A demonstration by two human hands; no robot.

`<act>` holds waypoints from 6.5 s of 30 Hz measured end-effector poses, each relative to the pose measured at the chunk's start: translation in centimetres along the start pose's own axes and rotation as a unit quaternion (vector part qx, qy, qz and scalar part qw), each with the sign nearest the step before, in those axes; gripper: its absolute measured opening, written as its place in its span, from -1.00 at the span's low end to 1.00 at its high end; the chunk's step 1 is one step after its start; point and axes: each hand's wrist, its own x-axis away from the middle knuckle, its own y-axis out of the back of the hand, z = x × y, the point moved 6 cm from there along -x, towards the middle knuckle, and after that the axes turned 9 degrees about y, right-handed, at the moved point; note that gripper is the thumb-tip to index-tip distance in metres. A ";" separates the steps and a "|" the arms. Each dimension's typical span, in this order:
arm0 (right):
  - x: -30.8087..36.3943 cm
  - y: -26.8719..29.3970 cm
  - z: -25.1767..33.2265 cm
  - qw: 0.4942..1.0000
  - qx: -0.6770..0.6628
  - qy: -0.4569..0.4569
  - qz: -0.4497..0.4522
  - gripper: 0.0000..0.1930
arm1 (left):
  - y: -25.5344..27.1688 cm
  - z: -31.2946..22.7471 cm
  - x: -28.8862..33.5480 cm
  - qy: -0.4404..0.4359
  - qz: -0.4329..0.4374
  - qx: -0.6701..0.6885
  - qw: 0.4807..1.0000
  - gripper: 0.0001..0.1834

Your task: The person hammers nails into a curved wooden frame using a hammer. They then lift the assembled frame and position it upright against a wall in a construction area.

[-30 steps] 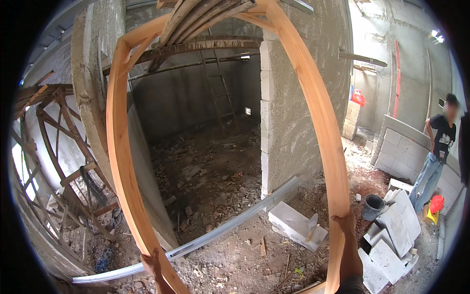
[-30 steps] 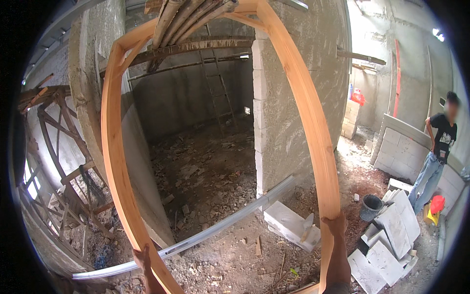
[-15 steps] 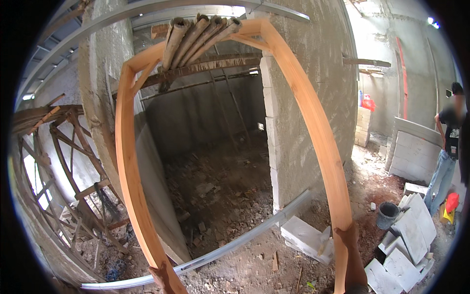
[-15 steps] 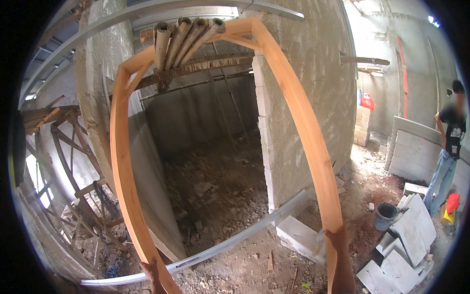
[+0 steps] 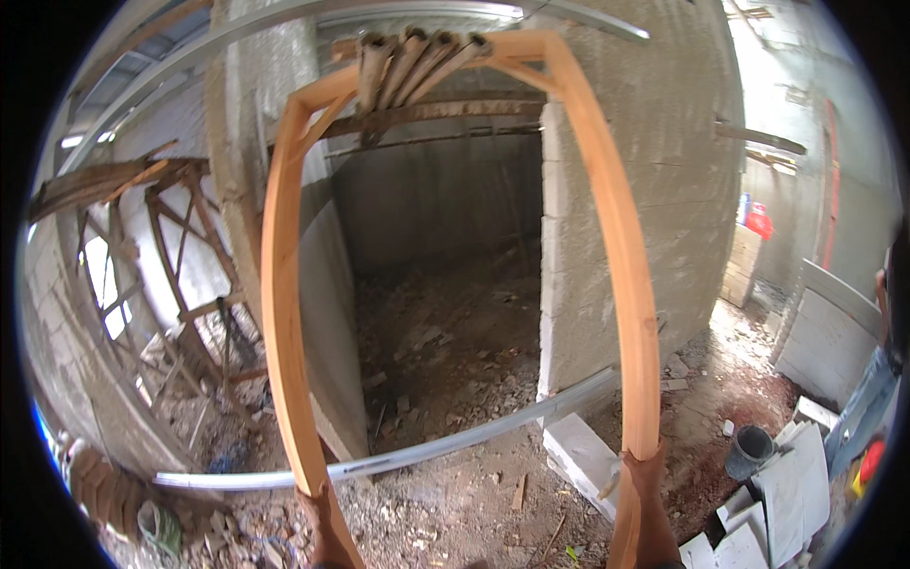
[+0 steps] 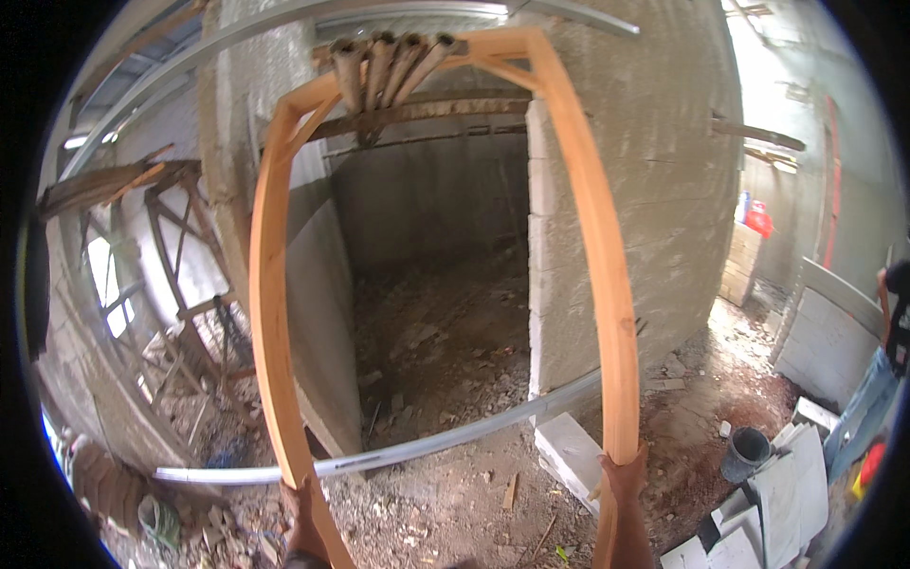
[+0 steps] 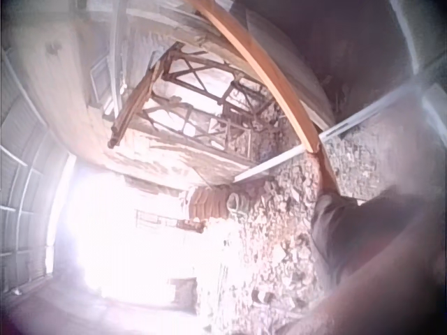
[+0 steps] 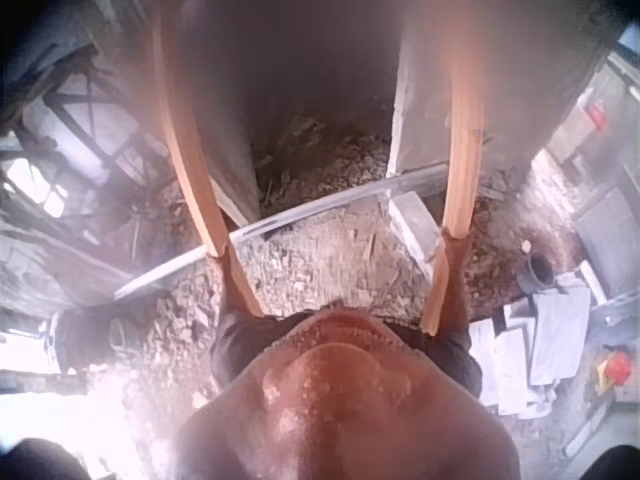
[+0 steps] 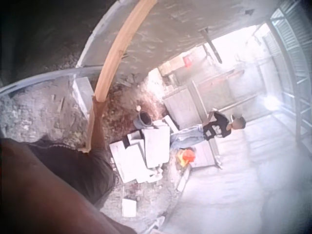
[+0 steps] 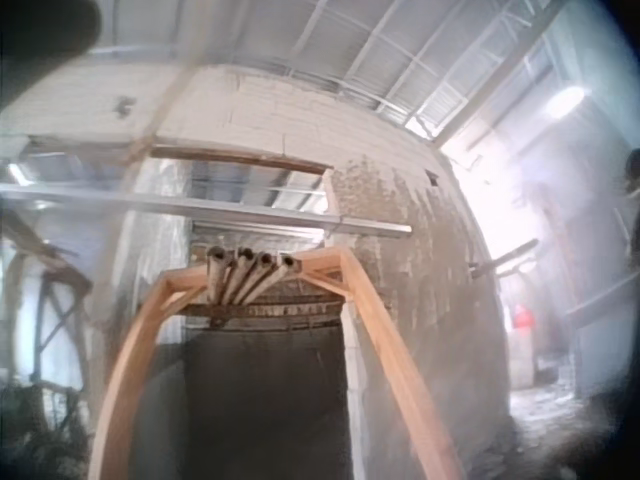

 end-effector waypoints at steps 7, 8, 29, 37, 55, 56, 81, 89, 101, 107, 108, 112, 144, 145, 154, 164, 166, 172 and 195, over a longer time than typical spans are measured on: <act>0.1 -0.8 0.6 0.999 0.036 -0.022 0.004 -0.27 | 3.5 -5.7 -2.7 -0.011 -0.025 -0.041 0.999 0.01; -0.1 -0.8 -0.1 0.999 0.013 -0.050 0.004 -0.29 | 3.4 -6.7 -3.2 -0.001 -0.012 -0.042 0.999 0.00; -0.4 -1.9 3.3 0.996 0.060 -0.051 -0.042 -0.48 | 1.7 -8.9 -10.0 0.016 0.021 -0.031 0.999 -0.43; -0.8 -1.5 2.7 0.998 0.060 -0.016 -0.004 -0.40 | 0.4 -7.6 -10.3 0.012 0.084 0.025 0.996 -0.29; 0.0 -2.5 1.2 0.999 -0.030 -0.016 0.010 -0.39 | 0.3 -7.6 -10.3 0.031 0.063 -0.026 0.997 -0.36; 0.1 -2.4 1.5 0.999 -0.023 -0.017 0.014 -0.40 | 0.8 -8.3 -9.8 0.047 0.075 -0.033 0.995 -0.33; 1.2 -0.7 2.3 0.996 0.068 -0.064 -0.011 -0.38 | -1.8 12.2 6.0 -0.004 -0.088 -0.071 0.994 -0.16; -0.1 -1.8 2.8 0.995 0.078 -0.052 0.036 -0.32 | 2.5 17.7 21.1 0.057 0.114 -0.156 0.980 -0.31; -1.3 -0.3 0.7 0.981 0.080 0.011 0.176 -0.21 | 10.2 20.8 31.2 0.085 0.236 -0.172 0.952 -0.48; 0.1 -2.0 2.1 0.982 0.039 0.022 0.183 -0.24 | 13.6 33.8 36.5 0.100 0.272 -0.345 0.893 -0.30; 0.4 -1.8 2.4 0.984 -0.012 0.019 0.176 -0.24 | 14.9 35.9 36.5 0.148 0.182 -0.367 0.900 -0.26; -0.5 -0.5 2.6 0.988 0.067 -0.020 0.135 -0.28 | 15.0 31.0 39.6 0.239 0.223 -0.295 0.898 -0.40; 2.0 -2.0 0.4 0.975 0.080 -0.183 -0.099 -0.33 | 1.0 -20.2 -13.3 -0.104 -0.101 -0.038 0.989 -0.21; 2.2 -1.9 -0.5 0.972 0.089 -0.189 -0.106 -0.35 | 0.6 -21.0 -12.7 -0.102 -0.106 -0.054 0.988 -0.21; 2.6 -3.3 5.4 0.900 0.280 -0.002 -0.334 -0.59 | -0.1 -18.3 -16.3 -0.069 -0.128 -0.050 0.988 -0.31; -7.2 -19.3 13.9 0.936 -0.328 0.028 -0.123 -0.52 | -1.1 -16.7 -15.9 -0.137 -0.217 -0.019 0.966 -0.27; -12.0 -21.3 12.7 0.878 -0.448 -0.057 -0.159 -0.39 | -1.2 -15.5 -15.6 -0.161 -0.257 -0.037 0.952 -0.26; -21.4 -22.4 10.5 0.787 -0.552 -0.007 -0.277 -0.23 | -0.8 -15.7 -15.0 -0.088 -0.230 -0.042 0.968 -0.27; -26.6 -19.6 10.4 0.654 -0.647 0.176 -0.350 -0.09 | -1.0 -13.8 -12.0 0.087 -0.191 -0.128 0.969 -0.35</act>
